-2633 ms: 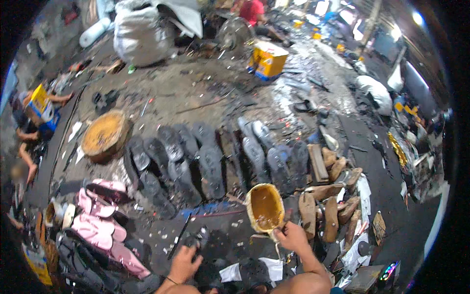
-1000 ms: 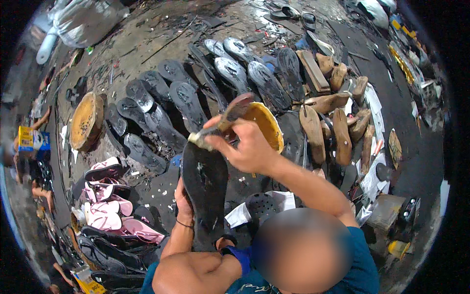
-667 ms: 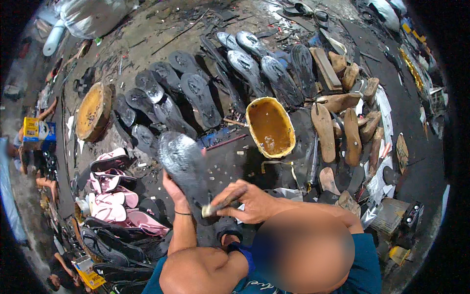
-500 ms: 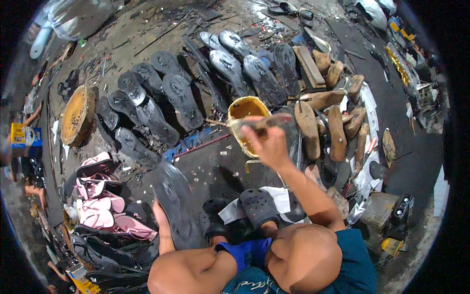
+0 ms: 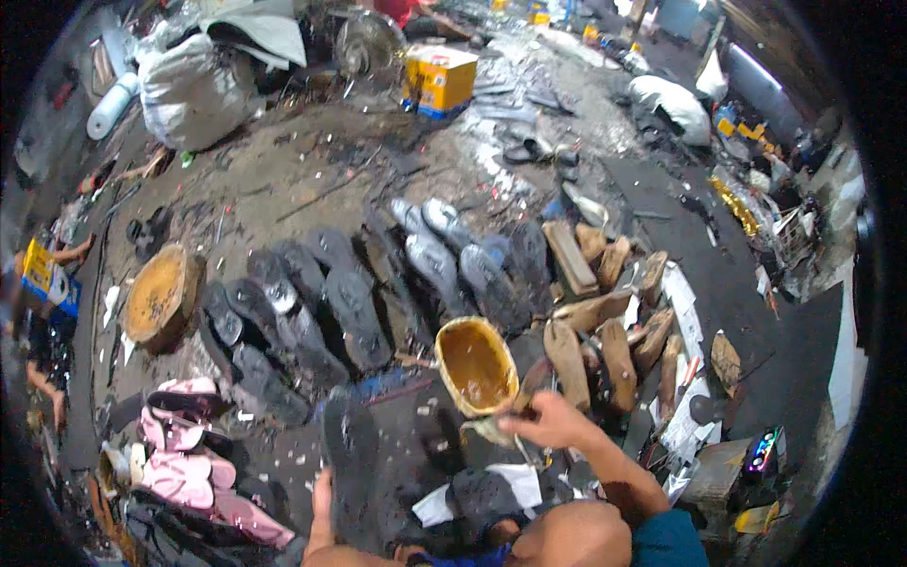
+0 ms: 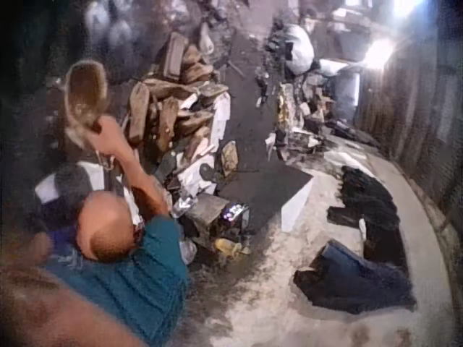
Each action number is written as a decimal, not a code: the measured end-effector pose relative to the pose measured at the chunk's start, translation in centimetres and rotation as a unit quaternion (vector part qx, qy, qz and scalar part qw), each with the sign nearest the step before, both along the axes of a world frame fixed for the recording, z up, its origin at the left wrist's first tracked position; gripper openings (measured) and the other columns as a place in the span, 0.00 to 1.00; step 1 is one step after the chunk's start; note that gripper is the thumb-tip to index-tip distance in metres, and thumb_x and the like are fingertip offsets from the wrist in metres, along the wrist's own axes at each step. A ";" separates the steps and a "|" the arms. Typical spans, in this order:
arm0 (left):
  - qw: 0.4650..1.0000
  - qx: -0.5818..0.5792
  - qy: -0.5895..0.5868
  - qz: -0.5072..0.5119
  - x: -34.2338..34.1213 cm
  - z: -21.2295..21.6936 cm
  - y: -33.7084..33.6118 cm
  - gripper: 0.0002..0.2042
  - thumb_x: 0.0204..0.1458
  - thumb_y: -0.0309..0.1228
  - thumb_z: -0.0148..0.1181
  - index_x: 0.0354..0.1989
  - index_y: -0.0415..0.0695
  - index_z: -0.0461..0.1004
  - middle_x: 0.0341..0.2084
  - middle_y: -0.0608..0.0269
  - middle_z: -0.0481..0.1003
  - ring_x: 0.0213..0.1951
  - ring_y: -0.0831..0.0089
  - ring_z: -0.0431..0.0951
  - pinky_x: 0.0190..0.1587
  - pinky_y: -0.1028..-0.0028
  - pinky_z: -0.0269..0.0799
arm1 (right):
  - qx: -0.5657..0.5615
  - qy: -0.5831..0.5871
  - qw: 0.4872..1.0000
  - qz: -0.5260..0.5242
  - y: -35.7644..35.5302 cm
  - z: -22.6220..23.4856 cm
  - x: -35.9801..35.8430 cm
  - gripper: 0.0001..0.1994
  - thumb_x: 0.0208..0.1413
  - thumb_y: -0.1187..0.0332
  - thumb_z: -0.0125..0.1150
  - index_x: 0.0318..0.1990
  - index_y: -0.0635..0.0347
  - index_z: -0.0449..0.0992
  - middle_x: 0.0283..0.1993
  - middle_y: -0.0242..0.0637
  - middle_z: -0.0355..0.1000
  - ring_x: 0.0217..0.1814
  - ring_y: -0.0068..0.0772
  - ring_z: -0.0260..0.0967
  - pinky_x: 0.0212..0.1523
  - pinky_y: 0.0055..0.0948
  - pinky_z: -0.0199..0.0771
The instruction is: The person sits on the floor and applies a brown liquid from a yellow container to the soles of black slippers using a brush. They repeatedly dip the brush into the container and coat each slipper before placing it back on the floor.
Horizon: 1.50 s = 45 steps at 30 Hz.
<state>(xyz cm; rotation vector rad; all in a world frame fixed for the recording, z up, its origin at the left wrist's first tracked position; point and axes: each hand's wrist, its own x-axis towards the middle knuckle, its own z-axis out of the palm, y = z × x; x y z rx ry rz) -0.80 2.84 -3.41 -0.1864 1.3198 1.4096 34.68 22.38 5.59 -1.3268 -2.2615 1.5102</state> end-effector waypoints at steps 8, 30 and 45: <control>0.954 0.216 -0.208 0.029 4.0 4.7 6.7 0.23 0.65 0.47 0.42 0.44 0.41 0.78 0.34 0.55 0.81 0.34 0.61 0.83 0.39 0.63 0.83 | 0.156 0.319 0.933 0.066 -2.3 4.0 -15.9 0.10 0.56 0.66 0.70 0.44 0.56 0.82 0.41 0.37 0.81 0.48 0.37 0.79 0.50 0.35 0.76; 0.981 0.160 0.081 -0.069 3.4 8.1 8.2 0.24 0.67 0.48 0.43 0.55 0.41 0.74 0.47 0.54 0.80 0.45 0.62 0.82 0.53 0.59 0.79 | 0.360 0.351 0.848 0.170 -2.3 5.7 -16.5 0.24 0.46 0.69 0.63 0.55 0.51 0.77 0.43 0.34 0.75 0.46 0.37 0.73 0.48 0.41 0.70; 0.907 0.339 -0.246 0.046 2.6 6.8 7.0 0.24 0.65 0.43 0.45 0.57 0.35 0.74 0.48 0.45 0.79 0.44 0.55 0.83 0.47 0.60 0.83 | 0.427 0.344 0.825 0.133 -0.9 1.7 -16.4 0.10 0.60 0.66 0.62 0.46 0.59 0.79 0.38 0.39 0.77 0.35 0.38 0.72 0.36 0.37 0.70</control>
